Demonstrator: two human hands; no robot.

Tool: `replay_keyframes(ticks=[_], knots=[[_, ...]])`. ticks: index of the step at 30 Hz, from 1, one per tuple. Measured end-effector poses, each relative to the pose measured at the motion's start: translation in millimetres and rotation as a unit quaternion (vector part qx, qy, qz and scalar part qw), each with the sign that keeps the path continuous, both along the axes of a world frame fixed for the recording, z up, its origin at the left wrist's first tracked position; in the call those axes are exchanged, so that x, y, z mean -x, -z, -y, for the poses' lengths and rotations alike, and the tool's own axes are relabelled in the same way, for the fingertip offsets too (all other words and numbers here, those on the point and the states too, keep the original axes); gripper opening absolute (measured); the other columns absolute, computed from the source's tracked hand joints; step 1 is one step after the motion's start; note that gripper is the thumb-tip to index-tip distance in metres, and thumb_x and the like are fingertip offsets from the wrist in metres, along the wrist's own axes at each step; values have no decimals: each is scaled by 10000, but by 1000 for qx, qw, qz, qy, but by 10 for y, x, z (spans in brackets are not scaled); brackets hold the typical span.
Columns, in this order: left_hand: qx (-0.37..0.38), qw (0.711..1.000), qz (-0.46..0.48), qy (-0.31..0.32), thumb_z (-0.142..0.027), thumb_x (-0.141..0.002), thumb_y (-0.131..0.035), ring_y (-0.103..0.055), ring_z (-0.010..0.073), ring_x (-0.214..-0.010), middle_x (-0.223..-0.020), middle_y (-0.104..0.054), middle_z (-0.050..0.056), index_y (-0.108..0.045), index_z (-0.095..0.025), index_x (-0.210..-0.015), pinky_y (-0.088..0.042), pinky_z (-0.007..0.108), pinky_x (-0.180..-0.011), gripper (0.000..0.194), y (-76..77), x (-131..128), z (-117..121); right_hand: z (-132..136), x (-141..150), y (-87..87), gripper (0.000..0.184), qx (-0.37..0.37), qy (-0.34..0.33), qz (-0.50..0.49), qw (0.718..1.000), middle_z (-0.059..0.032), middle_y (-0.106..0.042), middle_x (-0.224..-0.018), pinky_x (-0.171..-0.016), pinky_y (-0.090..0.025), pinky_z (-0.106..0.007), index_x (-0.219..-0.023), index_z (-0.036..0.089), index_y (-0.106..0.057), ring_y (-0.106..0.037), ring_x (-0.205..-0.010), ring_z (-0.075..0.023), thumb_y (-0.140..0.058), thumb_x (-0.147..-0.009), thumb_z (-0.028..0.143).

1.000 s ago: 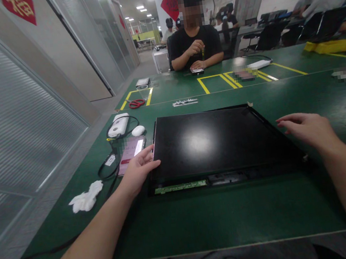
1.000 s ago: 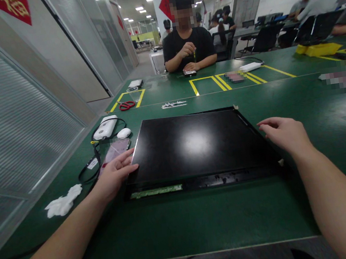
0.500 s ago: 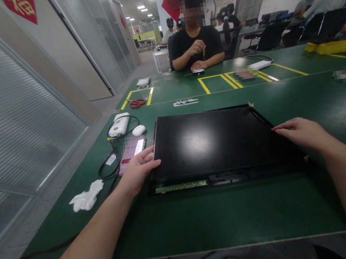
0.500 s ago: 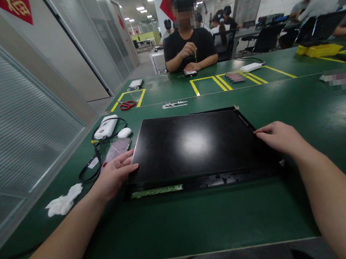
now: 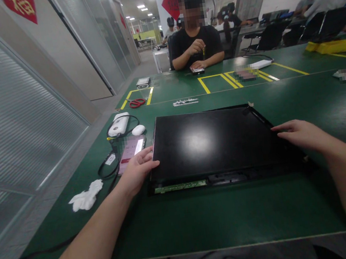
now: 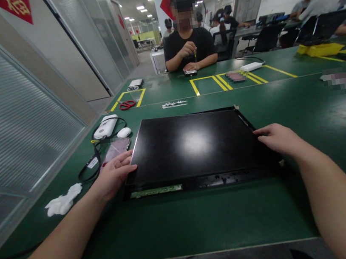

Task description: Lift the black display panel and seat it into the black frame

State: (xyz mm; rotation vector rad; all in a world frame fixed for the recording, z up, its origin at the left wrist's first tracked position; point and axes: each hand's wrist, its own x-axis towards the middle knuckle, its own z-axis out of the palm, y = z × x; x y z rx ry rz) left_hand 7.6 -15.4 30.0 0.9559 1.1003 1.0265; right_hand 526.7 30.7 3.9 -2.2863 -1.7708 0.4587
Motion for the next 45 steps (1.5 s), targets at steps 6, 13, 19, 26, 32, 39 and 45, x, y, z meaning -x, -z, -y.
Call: replay_keyframes(ticks=[6,13,19,26,32,39,45], knots=[[-14,1000,-10,2,-185,-613,-889,-757,268,-938,-1036,-784,99,-630,-147,-1220,-599,327,-812,661,49,25,-4,14,51,-61,339,7,11,-29,999,-75,-774,-918,-783,-543,-369,-1001,220,-806,-711,-867,-266,-604,-741,298],[-25,999,-24,6,-262,-609,-924,-716,313,-1082,-1150,-755,132,-603,-146,-1292,-564,400,-957,763,46,12,10,19,101,-100,304,-2,28,-60,998,-78,-774,-993,-822,-539,-359,-944,220,-801,-701,-925,-260,-604,-716,258],[-103,988,-119,0,-377,-656,-895,-523,369,-1360,-1349,-660,131,-670,-203,-1273,-422,469,-1149,679,30,53,15,38,124,-100,271,-24,52,-83,995,-70,-776,-1007,-905,-525,-400,-873,239,-792,-695,-983,-283,-624,-661,252],[-204,913,-353,-3,-460,-705,-792,-342,387,-1477,-1543,-441,142,-704,-219,-1236,-245,552,-1227,590,203,239,-67,59,141,-110,250,-36,80,-126,988,-64,-775,-1006,-998,-484,-448,-834,258,-776,-684,-1041,-300,-637,-626,244],[-208,890,-406,15,-420,-708,-742,-394,398,-1435,-1505,-460,165,-697,-182,-1223,-276,561,-1213,569,298,208,-107,53,138,-62,241,-57,111,-210,970,-71,-769,-1013,-1033,-453,-437,-798,250,-764,-658,-1089,-295,-652,-584,252],[-208,885,-417,16,-365,-691,-733,-434,404,-1403,-1473,-483,155,-712,-181,-1173,-321,559,-1196,516,272,156,-95,55,185,-80,260,-47,155,-273,948,-88,-767,-995,-985,-462,-418,-765,228,-768,-634,-1061,-296,-660,-529,217],[-215,879,-425,25,-385,-711,-728,-422,399,-1413,-1484,-468,164,-699,-180,-1197,-293,554,-1212,528,284,177,-97,55,211,-118,235,-42,157,-273,948,-81,-767,-993,-997,-459,-388,-756,227,-763,-633,-1083,-283,-653,-551,193]])
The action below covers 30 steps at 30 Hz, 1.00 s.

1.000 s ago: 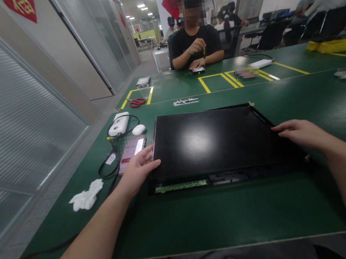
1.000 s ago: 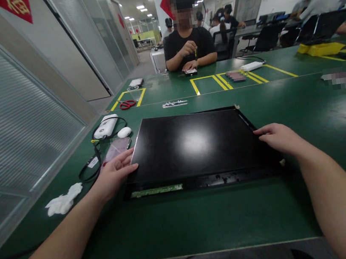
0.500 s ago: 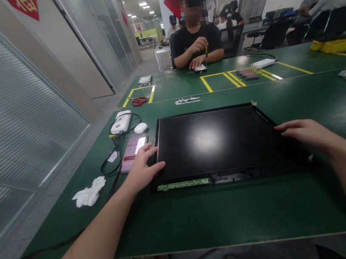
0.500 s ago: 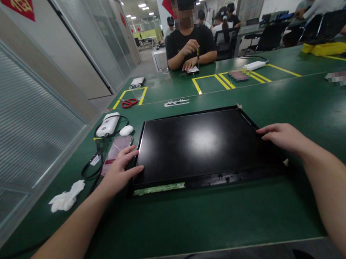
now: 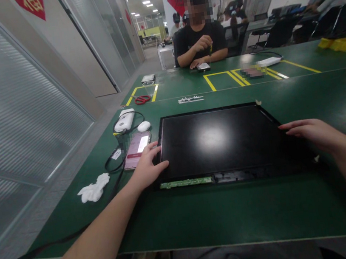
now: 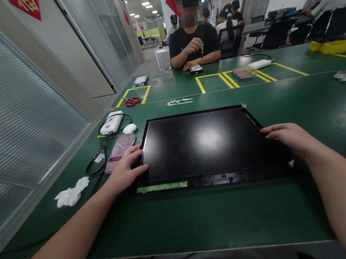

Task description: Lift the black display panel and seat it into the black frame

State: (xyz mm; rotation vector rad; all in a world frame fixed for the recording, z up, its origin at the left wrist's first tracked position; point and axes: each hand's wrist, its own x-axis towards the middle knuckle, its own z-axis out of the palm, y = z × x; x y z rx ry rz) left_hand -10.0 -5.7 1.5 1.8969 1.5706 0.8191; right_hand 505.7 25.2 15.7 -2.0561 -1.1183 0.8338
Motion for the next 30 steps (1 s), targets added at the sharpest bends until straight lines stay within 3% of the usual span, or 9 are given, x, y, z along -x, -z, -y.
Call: replay_keyframes(ticks=[14,20,23,30], knots=[[-25,999,-39,14,-404,-772,-718,-432,387,-1411,-1476,-467,160,-680,-188,-1225,-296,543,-1214,503,6,-13,32,9,-16,49,258,-1,9,35,999,-74,-766,-1000,-1077,-393,-394,-819,224,-786,-630,-1105,-276,-663,-592,228],[-39,995,-85,41,-427,-835,-682,-396,379,-1448,-1537,-419,205,-563,-161,-1403,-313,554,-1200,638,-90,-63,120,-15,-65,93,269,-5,4,43,999,-71,-768,-997,-1041,-426,-397,-830,231,-788,-641,-1080,-275,-668,-590,244],[-34,990,-116,77,-498,-799,-744,-374,383,-1465,-1589,-376,188,-544,-189,-1433,-337,556,-1188,733,-178,-46,160,-29,-96,119,275,-13,-1,50,999,-70,-768,-983,-993,-461,-394,-829,231,-790,-648,-1048,-274,-669,-583,249],[-80,967,-174,171,-467,-789,-802,-492,359,-1386,-1557,-470,123,-614,-263,-1373,-408,530,-1150,647,-271,5,183,3,-48,91,318,6,10,47,999,-77,-759,-973,-851,-499,-334,-867,213,-789,-658,-925,-240,-634,-590,191]])
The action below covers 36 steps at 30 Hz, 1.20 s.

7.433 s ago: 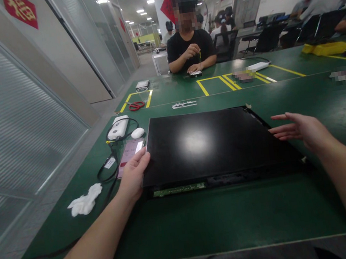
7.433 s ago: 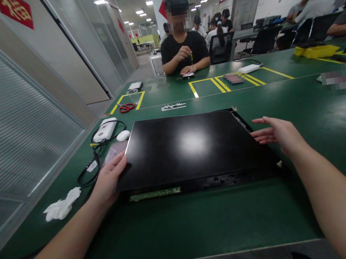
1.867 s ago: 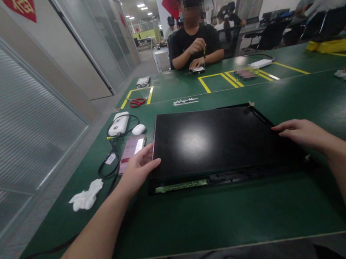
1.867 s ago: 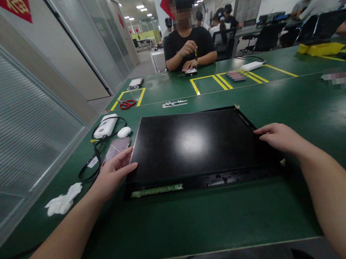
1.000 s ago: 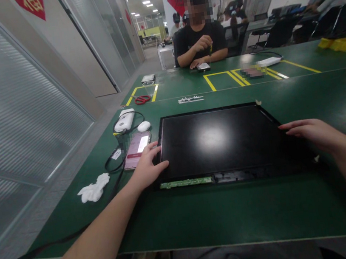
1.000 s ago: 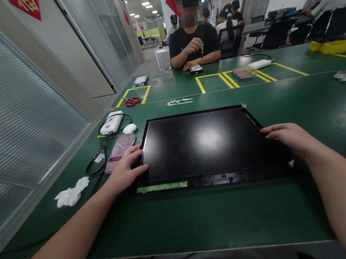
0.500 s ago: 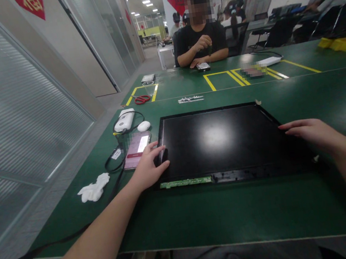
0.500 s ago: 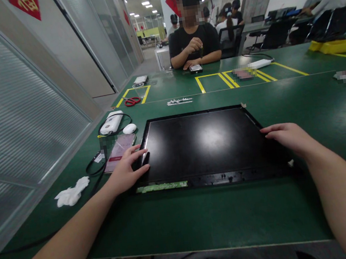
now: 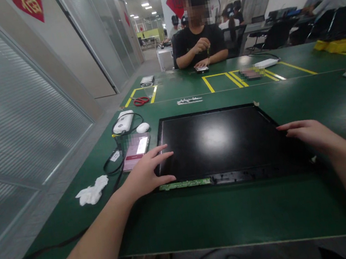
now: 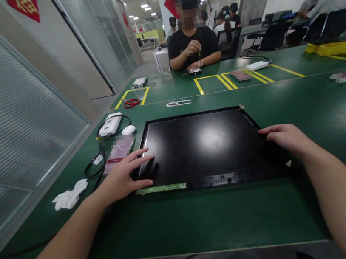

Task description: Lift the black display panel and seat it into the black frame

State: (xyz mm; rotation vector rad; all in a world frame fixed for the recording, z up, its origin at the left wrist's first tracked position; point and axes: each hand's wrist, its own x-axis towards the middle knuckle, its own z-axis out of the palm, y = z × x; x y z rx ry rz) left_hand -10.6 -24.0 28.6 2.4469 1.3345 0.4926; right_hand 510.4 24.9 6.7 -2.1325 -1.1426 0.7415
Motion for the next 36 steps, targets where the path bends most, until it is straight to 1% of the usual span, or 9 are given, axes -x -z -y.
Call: replay_keyframes(ticks=[4,9,13,17,25,31,36], knots=[[-9,1000,-10,14,-466,-777,-819,-514,351,-1366,-1555,-476,108,-611,-282,-1380,-434,513,-1129,664,1,22,-5,2,17,-2,358,10,-2,-4,1000,-75,-754,-957,-805,-498,-323,-922,203,-783,-652,-864,-223,-624,-602,183],[-13,1000,-16,12,-483,-791,-803,-539,353,-1339,-1532,-502,108,-627,-289,-1362,-450,515,-1110,628,19,33,-18,-12,19,-5,353,9,-5,2,1000,-65,-755,-942,-899,-475,-330,-904,201,-779,-651,-887,-219,-626,-591,145],[-18,1000,-16,14,-497,-799,-791,-546,350,-1331,-1518,-515,111,-634,-289,-1352,-457,511,-1100,612,36,33,-22,-14,25,-5,373,8,-9,0,1000,-70,-753,-944,-942,-463,-344,-917,196,-775,-655,-915,-227,-618,-588,121],[-22,1000,-14,17,-482,-802,-788,-555,346,-1322,-1501,-530,115,-643,-280,-1341,-462,504,-1095,593,38,26,-18,-9,42,-15,377,9,-11,-3,1000,-77,-747,-950,-963,-456,-335,-907,193,-769,-656,-959,-230,-610,-579,100],[-25,999,-16,20,-453,-803,-786,-574,339,-1303,-1492,-540,118,-662,-272,-1311,-476,495,-1084,553,19,15,-21,-18,34,-53,335,13,-30,-11,999,-78,-743,-911,-920,-479,-319,-856,193,-767,-656,-958,-232,-606,-582,87],[-23,999,-12,20,-459,-812,-774,-577,338,-1299,-1478,-551,117,-667,-271,-1304,-478,501,-1083,538,23,27,-14,-23,34,-45,339,15,-29,-3,999,-72,-754,-960,-933,-466,-314,-872,195,-766,-656,-953,-220,-610,-589,93],[-18,1000,-18,8,-520,-808,-765,-553,360,-1320,-1500,-520,125,-656,-264,-1321,-469,515,-1095,584,24,13,-8,4,66,-32,345,18,-18,25,999,-60,-750,-950,-836,-475,-299,-932,200,-772,-646,-872,-203,-592,-644,136]])
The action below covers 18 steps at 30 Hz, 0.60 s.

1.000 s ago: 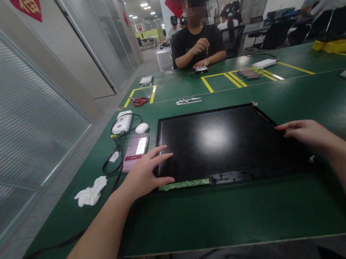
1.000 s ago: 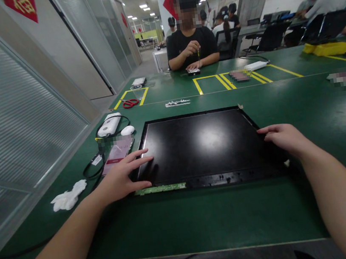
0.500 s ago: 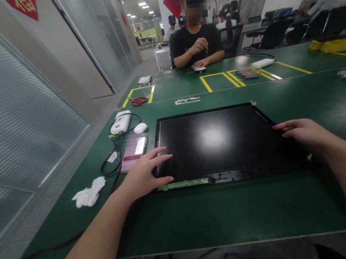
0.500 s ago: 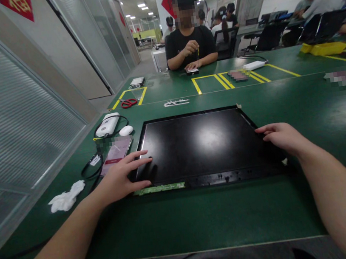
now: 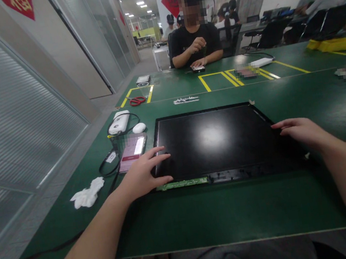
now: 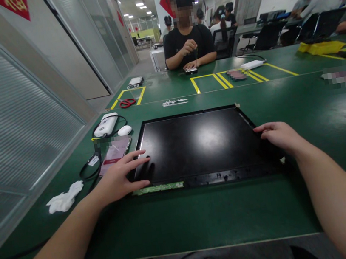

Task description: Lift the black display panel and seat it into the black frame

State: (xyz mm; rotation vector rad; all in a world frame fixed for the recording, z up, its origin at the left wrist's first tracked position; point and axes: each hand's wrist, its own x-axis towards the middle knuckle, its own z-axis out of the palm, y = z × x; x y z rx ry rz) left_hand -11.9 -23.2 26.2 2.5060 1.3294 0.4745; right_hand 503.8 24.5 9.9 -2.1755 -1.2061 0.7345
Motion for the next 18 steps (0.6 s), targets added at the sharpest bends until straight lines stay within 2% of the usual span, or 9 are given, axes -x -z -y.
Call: replay_keyframes(ticks=[5,10,13,18], knots=[[6,997,36,-64,-514,-915,-612,-488,362,-1379,-1529,-453,172,-600,-213,-1373,-423,540,-1133,548,39,-41,-15,28,42,-37,331,13,-9,51,999,-56,-733,-870,-730,-470,-311,-959,204,-779,-626,-774,-202,-596,-684,192],[18,991,26,-130,-441,-923,-543,-412,390,-1438,-1534,-443,227,-503,-131,-1444,-351,595,-1166,607,132,-48,-58,12,23,-63,303,16,-47,127,991,-54,-733,-868,-753,-478,-317,-948,214,-784,-639,-810,-211,-592,-715,244],[35,991,8,-125,-407,-934,-502,-404,392,-1445,-1520,-471,250,-465,-79,-1466,-321,602,-1181,627,161,-55,-70,1,-15,-47,324,22,-52,134,989,-52,-738,-892,-749,-477,-316,-990,221,-786,-644,-823,-212,-594,-734,269],[39,992,22,-117,-379,-943,-458,-409,354,-1453,-1513,-500,223,-476,-74,-1456,-314,555,-1201,597,183,-51,-83,-4,-58,10,358,19,-55,134,989,-55,-736,-887,-758,-478,-334,-1036,217,-782,-645,-798,-215,-583,-748,291]])
